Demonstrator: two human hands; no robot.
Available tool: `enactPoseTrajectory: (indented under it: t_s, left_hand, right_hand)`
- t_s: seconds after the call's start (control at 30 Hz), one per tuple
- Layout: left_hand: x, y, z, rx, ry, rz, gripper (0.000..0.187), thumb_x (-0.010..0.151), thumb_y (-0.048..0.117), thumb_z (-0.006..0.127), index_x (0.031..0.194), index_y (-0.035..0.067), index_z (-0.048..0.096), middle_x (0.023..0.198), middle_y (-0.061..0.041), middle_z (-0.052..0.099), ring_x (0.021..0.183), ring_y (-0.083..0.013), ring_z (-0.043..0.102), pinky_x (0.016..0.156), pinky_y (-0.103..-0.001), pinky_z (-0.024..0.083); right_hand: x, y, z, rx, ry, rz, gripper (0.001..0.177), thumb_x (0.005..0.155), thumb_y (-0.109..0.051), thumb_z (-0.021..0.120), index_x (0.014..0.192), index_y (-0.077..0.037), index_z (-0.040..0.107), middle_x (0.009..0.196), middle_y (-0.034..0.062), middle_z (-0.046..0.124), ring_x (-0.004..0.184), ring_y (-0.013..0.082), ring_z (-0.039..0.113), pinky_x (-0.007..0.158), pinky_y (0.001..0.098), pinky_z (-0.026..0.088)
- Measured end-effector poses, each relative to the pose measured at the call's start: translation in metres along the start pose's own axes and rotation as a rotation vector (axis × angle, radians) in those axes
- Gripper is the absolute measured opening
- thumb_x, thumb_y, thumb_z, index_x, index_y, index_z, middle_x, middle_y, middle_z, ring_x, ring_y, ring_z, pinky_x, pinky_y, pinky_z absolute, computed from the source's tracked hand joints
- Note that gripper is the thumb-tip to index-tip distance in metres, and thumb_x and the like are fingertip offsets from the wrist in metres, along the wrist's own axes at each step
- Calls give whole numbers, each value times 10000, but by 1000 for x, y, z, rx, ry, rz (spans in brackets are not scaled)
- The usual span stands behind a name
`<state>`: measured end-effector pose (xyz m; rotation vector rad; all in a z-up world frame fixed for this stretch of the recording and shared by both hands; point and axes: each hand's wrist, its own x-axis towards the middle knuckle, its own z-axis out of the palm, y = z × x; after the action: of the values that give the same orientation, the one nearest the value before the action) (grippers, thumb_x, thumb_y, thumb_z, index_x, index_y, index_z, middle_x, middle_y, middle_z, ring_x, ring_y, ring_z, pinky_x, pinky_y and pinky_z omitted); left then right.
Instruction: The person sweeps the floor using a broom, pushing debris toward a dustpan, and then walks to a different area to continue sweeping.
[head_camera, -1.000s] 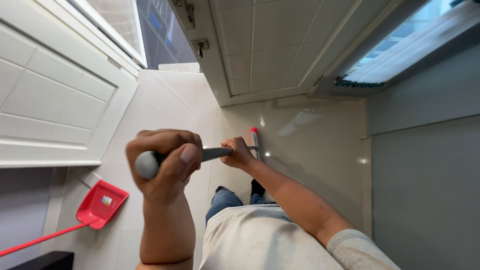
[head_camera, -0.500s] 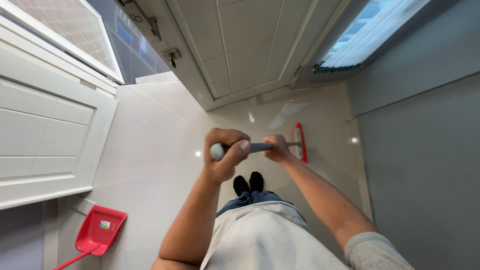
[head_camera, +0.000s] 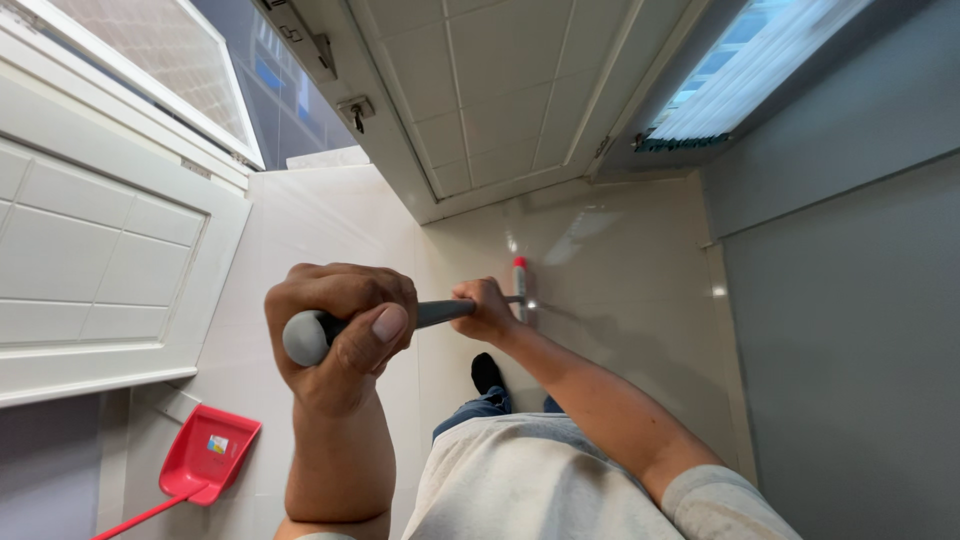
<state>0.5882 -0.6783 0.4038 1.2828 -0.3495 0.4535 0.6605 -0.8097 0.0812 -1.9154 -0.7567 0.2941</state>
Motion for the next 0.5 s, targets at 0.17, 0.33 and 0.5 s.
enactPoseTrajectory:
  t_s: [0.17, 0.33, 0.5]
  left_hand:
    - [-8, -62, 38, -269, 20, -57, 223, 877, 4, 610, 681, 0, 504, 529, -69, 481, 420, -127, 417, 413, -295, 329]
    - [-22, -146, 97, -238, -78, -227, 192, 932, 19, 591, 750, -41, 607, 586, -81, 514, 488, -129, 417, 473, -309, 352]
    - [-20, -149, 120, -198, -52, -246, 166, 921, 20, 595, 771, -47, 608, 579, -80, 517, 474, -133, 432, 456, -302, 351]
  right_hand:
    - [-46, 66, -81, -143, 98, 112, 275, 740, -81, 580, 496, -50, 459, 447, 153, 502, 362, 251, 475, 393, 397, 380]
    - [-105, 159, -160, -229, 128, 77, 236, 713, -81, 577, 522, -53, 441, 494, 152, 494, 385, 258, 479, 407, 390, 405]
    - [-111, 178, -142, -266, 126, 48, 269, 749, -101, 587, 521, -65, 449, 494, 147, 509, 408, 272, 484, 427, 412, 397]
